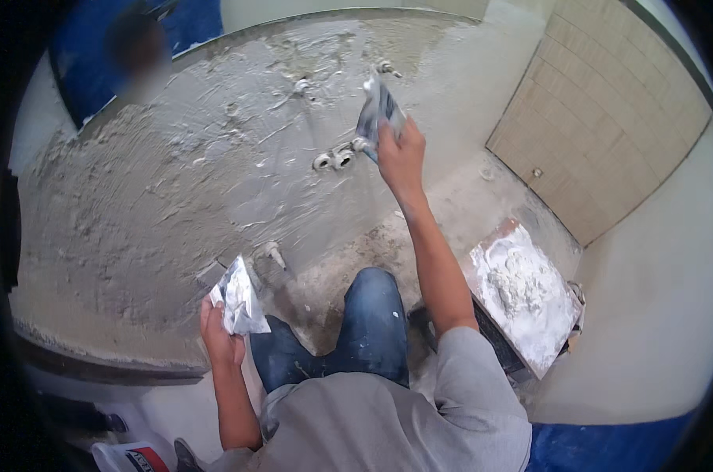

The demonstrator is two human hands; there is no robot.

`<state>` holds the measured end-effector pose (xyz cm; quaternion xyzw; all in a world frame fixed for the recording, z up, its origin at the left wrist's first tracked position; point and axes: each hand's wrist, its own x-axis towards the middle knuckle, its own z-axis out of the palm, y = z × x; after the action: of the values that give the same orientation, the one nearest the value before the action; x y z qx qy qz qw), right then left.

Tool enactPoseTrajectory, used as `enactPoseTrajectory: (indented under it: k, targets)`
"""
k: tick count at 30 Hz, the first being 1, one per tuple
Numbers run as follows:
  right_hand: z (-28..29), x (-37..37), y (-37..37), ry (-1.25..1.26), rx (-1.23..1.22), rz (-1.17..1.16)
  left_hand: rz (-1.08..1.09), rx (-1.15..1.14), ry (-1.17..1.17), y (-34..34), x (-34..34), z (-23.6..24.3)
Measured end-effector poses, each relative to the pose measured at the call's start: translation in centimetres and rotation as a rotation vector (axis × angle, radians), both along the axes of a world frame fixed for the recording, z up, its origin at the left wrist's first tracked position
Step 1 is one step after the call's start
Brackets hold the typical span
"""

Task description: The person scoops plaster using putty knives and spreads it onto the wall surface.

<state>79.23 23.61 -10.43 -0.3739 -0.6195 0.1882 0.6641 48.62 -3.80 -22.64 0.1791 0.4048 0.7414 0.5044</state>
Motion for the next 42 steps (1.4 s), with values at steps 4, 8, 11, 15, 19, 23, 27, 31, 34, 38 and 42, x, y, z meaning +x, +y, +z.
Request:
enactPoseTrajectory:
  k: [4, 8, 11, 15, 19, 23, 27, 31, 34, 38, 42]
  targets:
    - [0.9, 0.2, 5.8, -0.317, 0.116, -0.408, -0.002, 0.03, 0.006, -0.9, 0.3, -0.7]
    - [1.3, -0.9, 8.2, -0.341, 0.073, -0.505, -0.006, 0.027, 0.014, -1.5, 0.1, -0.5]
    - [1.8, -1.9, 8.9, -0.332, 0.034, -0.524, 0.002, 0.012, 0.01, -1.8, 0.0, -0.6]
    - [2.4, -3.3, 9.5, -0.333, -0.037, -0.556, 0.019, 0.0, 0.003, -2.2, -0.2, -1.1]
    - [3.1, -5.4, 9.5, -0.372, -0.082, -0.616, -0.028, 0.035, -0.014, -2.7, -0.7, -1.5]
    - [3.0, -8.8, 8.4, -0.391, 0.096, -0.627, -0.009, 0.022, -0.002, -2.5, -0.6, -1.9]
    - [0.6, -7.5, 5.4, -0.416, 0.213, -0.479, -0.023, 0.051, -0.017, -1.8, 0.0, -1.9]
    - [0.9, -4.9, 6.4, -0.33, 0.108, -0.527, -0.061, 0.068, -0.04, -2.0, 0.2, -1.7]
    - [2.8, -4.6, 8.5, -0.332, 0.042, -0.567, -0.063, 0.037, -0.009, -2.3, 0.1, -1.6]
    - [4.2, -7.3, 8.7, -0.335, 0.006, -0.596, -0.058, 0.036, -0.027, -2.4, 0.1, -1.7]
    - [2.8, -9.5, 5.8, -0.461, 0.203, -0.53, -0.064, 0.015, -0.033, -2.0, 0.4, -1.8]
